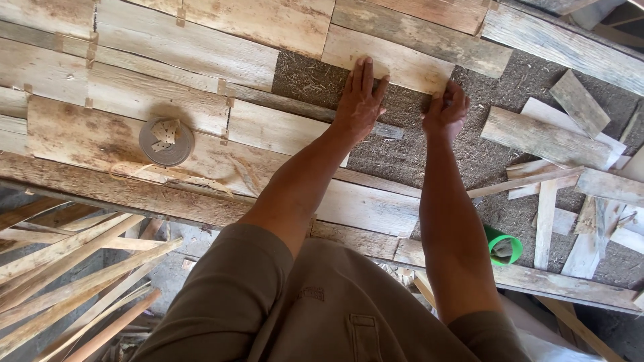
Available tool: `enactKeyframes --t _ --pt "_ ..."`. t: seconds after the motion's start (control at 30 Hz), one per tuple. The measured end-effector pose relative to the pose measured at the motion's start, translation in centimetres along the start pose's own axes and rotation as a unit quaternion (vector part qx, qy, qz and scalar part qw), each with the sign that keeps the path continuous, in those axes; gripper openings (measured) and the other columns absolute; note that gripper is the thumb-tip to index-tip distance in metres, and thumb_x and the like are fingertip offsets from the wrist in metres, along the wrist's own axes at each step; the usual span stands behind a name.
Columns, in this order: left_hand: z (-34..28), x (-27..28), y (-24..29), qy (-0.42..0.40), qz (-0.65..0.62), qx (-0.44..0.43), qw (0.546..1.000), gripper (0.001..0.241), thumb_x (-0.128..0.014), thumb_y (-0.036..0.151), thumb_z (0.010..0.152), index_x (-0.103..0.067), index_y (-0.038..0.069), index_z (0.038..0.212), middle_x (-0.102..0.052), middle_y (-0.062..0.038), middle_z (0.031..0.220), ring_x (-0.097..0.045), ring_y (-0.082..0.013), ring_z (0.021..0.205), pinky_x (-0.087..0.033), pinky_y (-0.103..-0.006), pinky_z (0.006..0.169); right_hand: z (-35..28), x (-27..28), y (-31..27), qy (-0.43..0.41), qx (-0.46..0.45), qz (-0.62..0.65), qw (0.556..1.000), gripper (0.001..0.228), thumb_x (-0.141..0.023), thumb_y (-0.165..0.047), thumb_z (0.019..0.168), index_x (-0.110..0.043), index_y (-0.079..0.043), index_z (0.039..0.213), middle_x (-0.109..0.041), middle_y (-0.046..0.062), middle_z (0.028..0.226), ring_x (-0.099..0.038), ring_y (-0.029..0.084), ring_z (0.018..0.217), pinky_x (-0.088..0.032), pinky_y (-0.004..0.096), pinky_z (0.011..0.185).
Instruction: The person attaches small wooden tabs to wood shingles laid on a workbench. They take small pieces from a green cup, press them onto the shingle surfaces one at a time, and occasionally use pliers and a utility knife on the pieces.
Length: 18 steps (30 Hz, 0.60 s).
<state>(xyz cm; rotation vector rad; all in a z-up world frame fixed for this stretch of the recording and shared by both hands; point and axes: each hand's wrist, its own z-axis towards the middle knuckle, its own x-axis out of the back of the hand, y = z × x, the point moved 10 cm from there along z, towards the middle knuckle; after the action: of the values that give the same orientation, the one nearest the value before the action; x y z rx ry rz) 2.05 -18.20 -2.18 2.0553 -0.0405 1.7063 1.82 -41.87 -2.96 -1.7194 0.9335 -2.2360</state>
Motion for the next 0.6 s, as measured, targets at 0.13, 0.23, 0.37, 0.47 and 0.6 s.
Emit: enactKeyframes --t 0.13,0.23,0.37,0.47,0.6 --pt "0.1 0.1 0.0 -0.010 0.011 0.001 1.000 0.082 -0.060 0.051 0.099 -0.024 0.017 0.165 0.003 -0.035 0.164 -0.004 -0.0516 0.154 -0.014 -0.0573 0.127 -2.4 2.3 -0.2 -0.059 -0.174 0.272 0.945 0.042 -0.059 -0.013 0.101 -0.047 -0.013 0.142 -0.063 0.006 0.114 -0.068 0.014 0.079 -0.067 0.031 0.059" --pt "-0.2 0.3 0.3 -0.033 0.020 -0.005 0.999 0.083 -0.058 0.054 0.102 -0.022 0.016 0.166 0.004 -0.036 0.165 -0.004 -0.0522 0.155 -0.014 -0.0574 0.129 -5.7 5.6 0.2 -0.023 -0.153 0.267 0.951 0.044 -0.058 -0.008 0.106 -0.043 -0.006 0.147 -0.064 0.011 0.112 -0.066 0.012 0.075 -0.063 0.028 0.059" --pt "-0.4 -0.2 0.2 -0.061 0.042 0.005 0.997 0.088 -0.055 0.060 0.101 -0.014 0.018 0.167 0.009 -0.034 0.165 0.001 -0.0503 0.156 -0.008 -0.0554 0.129 -11.7 10.6 0.2 0.029 -0.102 0.272 0.956 0.036 -0.059 -0.002 0.105 -0.053 0.002 0.140 -0.065 0.009 0.107 -0.067 0.012 0.072 -0.063 0.027 0.056" --pt "-0.6 -0.3 0.1 -0.058 0.047 0.020 0.997 0.092 -0.054 0.064 0.100 -0.008 0.023 0.168 0.013 -0.030 0.167 0.004 -0.0461 0.158 -0.004 -0.0542 0.130 -16.7 13.5 1.8 0.043 -0.074 0.268 0.960 0.030 -0.062 -0.001 0.106 -0.059 0.003 0.136 -0.066 0.008 0.103 -0.066 0.011 0.074 -0.058 0.024 0.062" --pt "-0.8 -0.7 0.0 -0.074 0.061 0.040 0.995 0.096 -0.047 0.073 0.100 0.000 0.027 0.170 0.016 -0.023 0.169 0.008 -0.0402 0.160 0.001 -0.0580 0.130 -22.6 16.9 3.1 0.037 -0.096 0.209 0.972 0.027 -0.064 -0.002 0.102 -0.063 0.001 0.129 -0.069 0.004 0.093 -0.066 0.010 0.072 -0.054 0.023 0.060"
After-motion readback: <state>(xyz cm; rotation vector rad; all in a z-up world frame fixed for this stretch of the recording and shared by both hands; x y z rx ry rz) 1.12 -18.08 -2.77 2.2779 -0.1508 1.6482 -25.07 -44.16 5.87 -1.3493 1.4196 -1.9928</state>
